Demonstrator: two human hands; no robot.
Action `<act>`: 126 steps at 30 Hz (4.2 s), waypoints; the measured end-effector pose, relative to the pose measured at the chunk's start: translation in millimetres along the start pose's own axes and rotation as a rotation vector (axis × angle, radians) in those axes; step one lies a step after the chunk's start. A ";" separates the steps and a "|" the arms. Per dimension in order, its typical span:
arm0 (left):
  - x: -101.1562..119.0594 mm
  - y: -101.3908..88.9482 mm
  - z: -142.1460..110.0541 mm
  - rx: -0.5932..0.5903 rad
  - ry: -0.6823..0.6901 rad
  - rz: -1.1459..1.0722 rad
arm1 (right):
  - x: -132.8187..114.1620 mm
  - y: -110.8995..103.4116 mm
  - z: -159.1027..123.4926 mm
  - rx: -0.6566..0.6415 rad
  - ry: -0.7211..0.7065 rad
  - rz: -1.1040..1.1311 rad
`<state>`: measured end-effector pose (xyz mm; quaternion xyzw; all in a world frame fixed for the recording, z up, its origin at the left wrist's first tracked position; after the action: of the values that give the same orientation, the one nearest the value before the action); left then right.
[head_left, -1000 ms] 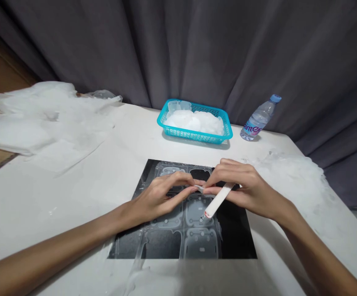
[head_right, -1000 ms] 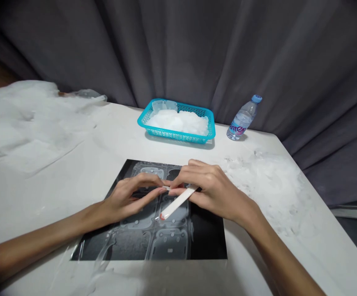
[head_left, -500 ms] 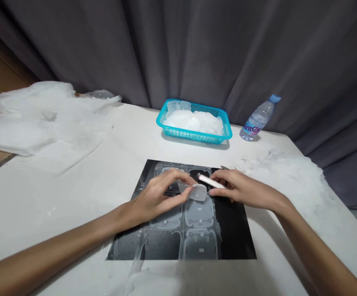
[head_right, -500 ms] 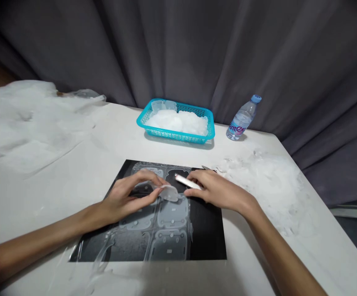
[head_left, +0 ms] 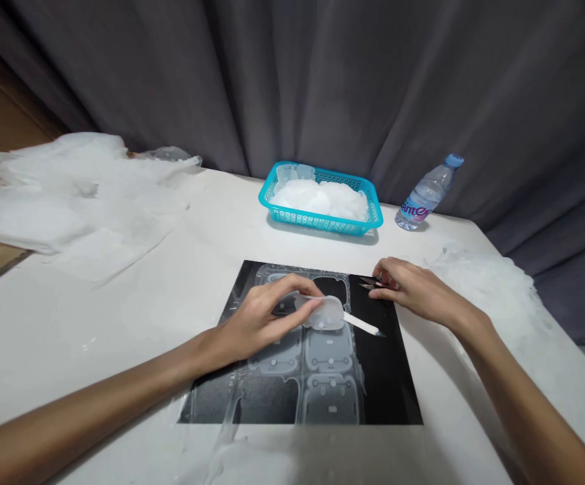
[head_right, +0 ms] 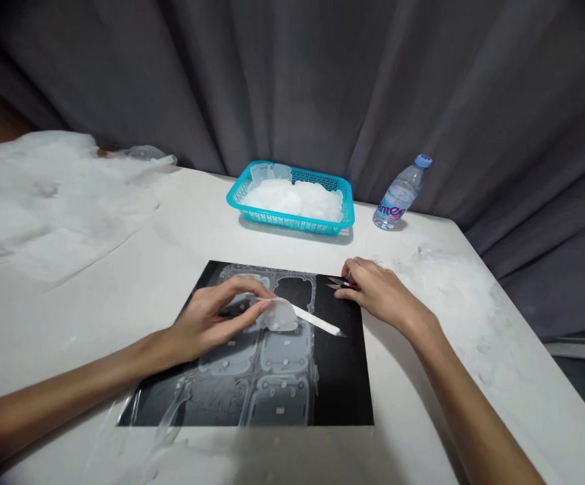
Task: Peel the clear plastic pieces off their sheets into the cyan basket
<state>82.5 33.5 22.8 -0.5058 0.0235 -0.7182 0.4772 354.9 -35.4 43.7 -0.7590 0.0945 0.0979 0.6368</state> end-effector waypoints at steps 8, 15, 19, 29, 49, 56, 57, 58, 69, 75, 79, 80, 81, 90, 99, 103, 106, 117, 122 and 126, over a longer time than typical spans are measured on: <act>-0.8 -0.6 -0.6 0.011 0.072 0.036 | -10.5 7.2 3.9 0.006 -0.005 -0.335; -0.1 -1.0 0.9 -0.001 0.109 0.033 | -23.8 3.5 0.2 0.145 0.024 -0.145; -0.8 -0.3 0.6 -0.040 0.050 -0.015 | -33.2 1.4 -1.1 0.187 -0.175 0.466; -9.6 1.8 -5.7 0.006 -0.048 -0.080 | -54.9 -4.5 -4.5 -0.033 -0.352 0.781; -5.4 1.1 -3.7 0.097 -0.022 -0.003 | -66.0 1.0 -7.1 0.039 -0.499 0.731; -10.9 3.5 -8.4 0.118 -0.039 -0.071 | -65.5 4.6 -6.0 0.059 -0.475 0.718; -11.2 3.5 -8.6 0.123 -0.039 -0.075 | -65.3 5.0 -6.0 0.061 -0.470 0.714; -11.3 3.3 -8.7 0.127 -0.042 -0.078 | -65.2 5.4 -6.0 0.061 -0.465 0.710; -10.4 3.5 -7.9 0.168 -0.004 -0.088 | -68.5 7.2 -7.5 0.086 -0.438 0.705; -10.0 4.0 -8.0 0.174 0.010 -0.087 | -70.7 7.5 -7.9 0.091 -0.443 0.700; -9.9 4.4 -7.8 0.174 0.006 -0.095 | -71.6 6.2 -7.5 0.127 -0.449 0.690; -9.9 4.5 -7.7 0.174 0.001 -0.096 | -71.2 5.6 -7.3 0.139 -0.447 0.693; -9.8 4.7 -7.5 0.175 -0.003 -0.096 | -70.4 4.9 -7.0 0.149 -0.441 0.699; -9.3 4.6 -6.8 0.165 0.002 -0.090 | -64.1 2.9 -6.8 0.060 -0.430 0.677; -10.2 4.3 -7.7 0.136 -0.001 -0.073 | -64.7 4.6 -6.4 0.043 -0.455 0.688; -10.8 4.4 -7.8 0.139 -0.004 -0.059 | -64.2 6.1 -5.9 0.046 -0.461 0.698; -11.0 4.3 -7.9 0.136 -0.006 -0.055 | -64.5 6.8 -5.5 0.040 -0.459 0.708; -12.1 3.9 -8.0 0.126 -0.024 -0.061 | -65.3 7.6 -5.3 0.051 -0.461 0.712; -11.8 4.3 -7.7 0.121 -0.014 -0.067 | -65.1 8.7 -4.9 0.047 -0.458 0.716; -11.2 4.3 -7.2 0.110 -0.012 -0.061 | -65.9 7.7 -5.2 0.077 -0.461 0.706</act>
<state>80.3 35.8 9.1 -0.4837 -0.0346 -0.7295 0.4824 289.5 -40.6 55.0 -0.6138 0.2073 0.4737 0.5966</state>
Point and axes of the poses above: each hand's wrist, its own z-axis towards the middle knuckle, its own y-axis out of the palm, x = y × z, the point moved 3 cm from there along z, towards the middle knuckle, and after that the axes turned 2 degrees about -x, right-handed, at the moved point
